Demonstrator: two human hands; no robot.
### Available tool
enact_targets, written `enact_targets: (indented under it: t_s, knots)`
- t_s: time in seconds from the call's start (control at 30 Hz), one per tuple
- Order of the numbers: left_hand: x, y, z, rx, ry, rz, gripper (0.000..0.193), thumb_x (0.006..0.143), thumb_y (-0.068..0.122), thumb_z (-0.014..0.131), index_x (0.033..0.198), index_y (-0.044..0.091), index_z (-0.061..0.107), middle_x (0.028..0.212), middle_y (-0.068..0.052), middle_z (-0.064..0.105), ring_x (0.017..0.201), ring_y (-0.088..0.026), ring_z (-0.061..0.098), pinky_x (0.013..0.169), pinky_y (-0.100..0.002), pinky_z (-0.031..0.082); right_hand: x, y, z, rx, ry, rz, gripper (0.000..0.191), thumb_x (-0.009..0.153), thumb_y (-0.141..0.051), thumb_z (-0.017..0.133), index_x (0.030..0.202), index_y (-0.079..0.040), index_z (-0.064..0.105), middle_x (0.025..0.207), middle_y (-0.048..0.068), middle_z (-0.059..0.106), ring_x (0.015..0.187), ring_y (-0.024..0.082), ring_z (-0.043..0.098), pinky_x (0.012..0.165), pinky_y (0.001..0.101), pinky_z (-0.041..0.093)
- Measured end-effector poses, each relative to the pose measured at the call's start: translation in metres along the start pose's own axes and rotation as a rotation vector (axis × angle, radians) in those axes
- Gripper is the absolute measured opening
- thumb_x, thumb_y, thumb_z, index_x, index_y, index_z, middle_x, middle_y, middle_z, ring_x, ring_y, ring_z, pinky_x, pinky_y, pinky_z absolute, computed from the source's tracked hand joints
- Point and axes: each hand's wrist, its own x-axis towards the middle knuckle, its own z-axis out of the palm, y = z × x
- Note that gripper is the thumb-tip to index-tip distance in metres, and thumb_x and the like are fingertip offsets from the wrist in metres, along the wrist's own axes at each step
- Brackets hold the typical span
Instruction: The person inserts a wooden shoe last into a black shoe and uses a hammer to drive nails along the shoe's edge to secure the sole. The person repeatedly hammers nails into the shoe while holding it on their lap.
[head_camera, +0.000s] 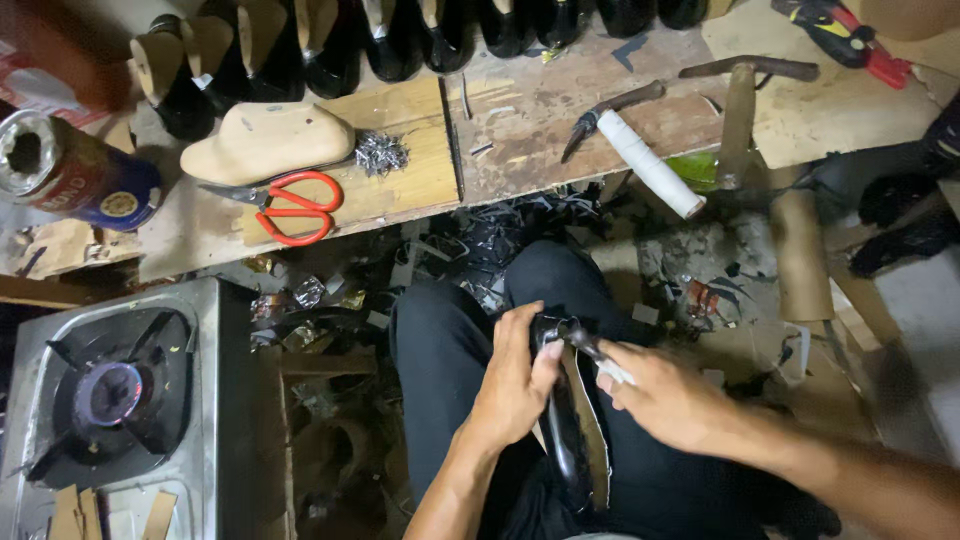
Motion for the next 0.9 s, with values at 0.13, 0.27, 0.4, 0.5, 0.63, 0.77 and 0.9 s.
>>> enact_targets:
  t_s: [0.13, 0.27, 0.4, 0.5, 0.63, 0.77, 0.9]
  knots:
    - [0.004, 0.017, 0.009, 0.122, 0.007, -0.026, 0.057, 0.095, 0.023, 0.059, 0.143, -0.003, 0.042, 0.137, -0.026, 0.049, 0.127, -0.043, 0.05, 0.106, -0.044, 0.044, 0.002, -0.01, -0.039, -0.204, -0.129, -0.092, 0.06, 0.089, -0.013, 0.063, 0.146, -0.003, 0.047, 0.1, 0.014, 0.066, 0.082, 0.034, 0.069, 0.075, 0.0468, 0.055]
    - [0.007, 0.015, 0.004, 0.19, -0.041, -0.017, 0.062, 0.094, 0.022, 0.061, 0.148, -0.003, 0.041, 0.135, -0.025, 0.051, 0.127, -0.042, 0.05, 0.11, -0.044, 0.043, 0.0, -0.011, -0.038, -0.618, -0.148, -0.064, 0.079, 0.083, -0.008, 0.064, 0.157, -0.008, 0.034, 0.112, 0.015, 0.056, 0.072, 0.035, 0.068, 0.068, 0.046, 0.057]
    - [0.012, -0.001, -0.008, -0.071, -0.141, 0.052, 0.066, 0.092, 0.019, 0.062, 0.15, -0.005, 0.039, 0.135, -0.024, 0.05, 0.13, -0.038, 0.049, 0.112, -0.042, 0.037, 0.0, -0.002, 0.0, -0.587, 0.062, -0.175, 0.082, 0.082, -0.008, 0.065, 0.157, -0.002, 0.033, 0.103, 0.018, 0.056, 0.065, 0.034, 0.068, 0.058, 0.0437, 0.058]
    - [0.009, -0.006, -0.007, -0.123, -0.109, -0.025, 0.056, 0.101, 0.019, 0.052, 0.152, -0.001, 0.042, 0.132, -0.021, 0.053, 0.129, -0.035, 0.051, 0.114, -0.041, 0.038, -0.001, 0.002, 0.023, -0.382, 0.228, -0.194, 0.076, 0.083, -0.01, 0.065, 0.154, -0.006, 0.039, 0.097, 0.018, 0.058, 0.065, 0.037, 0.067, 0.058, 0.0456, 0.057]
    - [0.004, 0.003, -0.003, 0.001, -0.058, 0.014, 0.052, 0.103, 0.02, 0.052, 0.15, -0.002, 0.043, 0.131, -0.022, 0.052, 0.126, -0.038, 0.051, 0.111, -0.042, 0.04, -0.003, -0.001, 0.011, -0.102, 0.228, -0.2, 0.062, 0.09, -0.011, 0.063, 0.149, -0.006, 0.044, 0.101, 0.017, 0.063, 0.078, 0.037, 0.07, 0.066, 0.0441, 0.057]
    - [0.004, 0.023, 0.005, 0.121, -0.041, -0.024, 0.055, 0.099, 0.022, 0.056, 0.147, -0.001, 0.043, 0.133, -0.023, 0.051, 0.124, -0.04, 0.05, 0.106, -0.044, 0.043, -0.006, -0.009, -0.027, -0.076, -0.102, -0.104, 0.055, 0.093, -0.013, 0.058, 0.145, -0.005, 0.042, 0.098, 0.013, 0.067, 0.091, 0.032, 0.071, 0.077, 0.0444, 0.055]
    - [0.008, 0.029, 0.003, 0.151, -0.074, -0.013, 0.06, 0.094, 0.02, 0.059, 0.147, -0.002, 0.042, 0.133, -0.023, 0.051, 0.124, -0.04, 0.049, 0.107, -0.044, 0.042, -0.009, -0.014, -0.028, -0.455, -0.122, 0.003, 0.072, 0.088, -0.013, 0.058, 0.155, -0.005, 0.033, 0.108, 0.016, 0.06, 0.075, 0.036, 0.07, 0.068, 0.0456, 0.058]
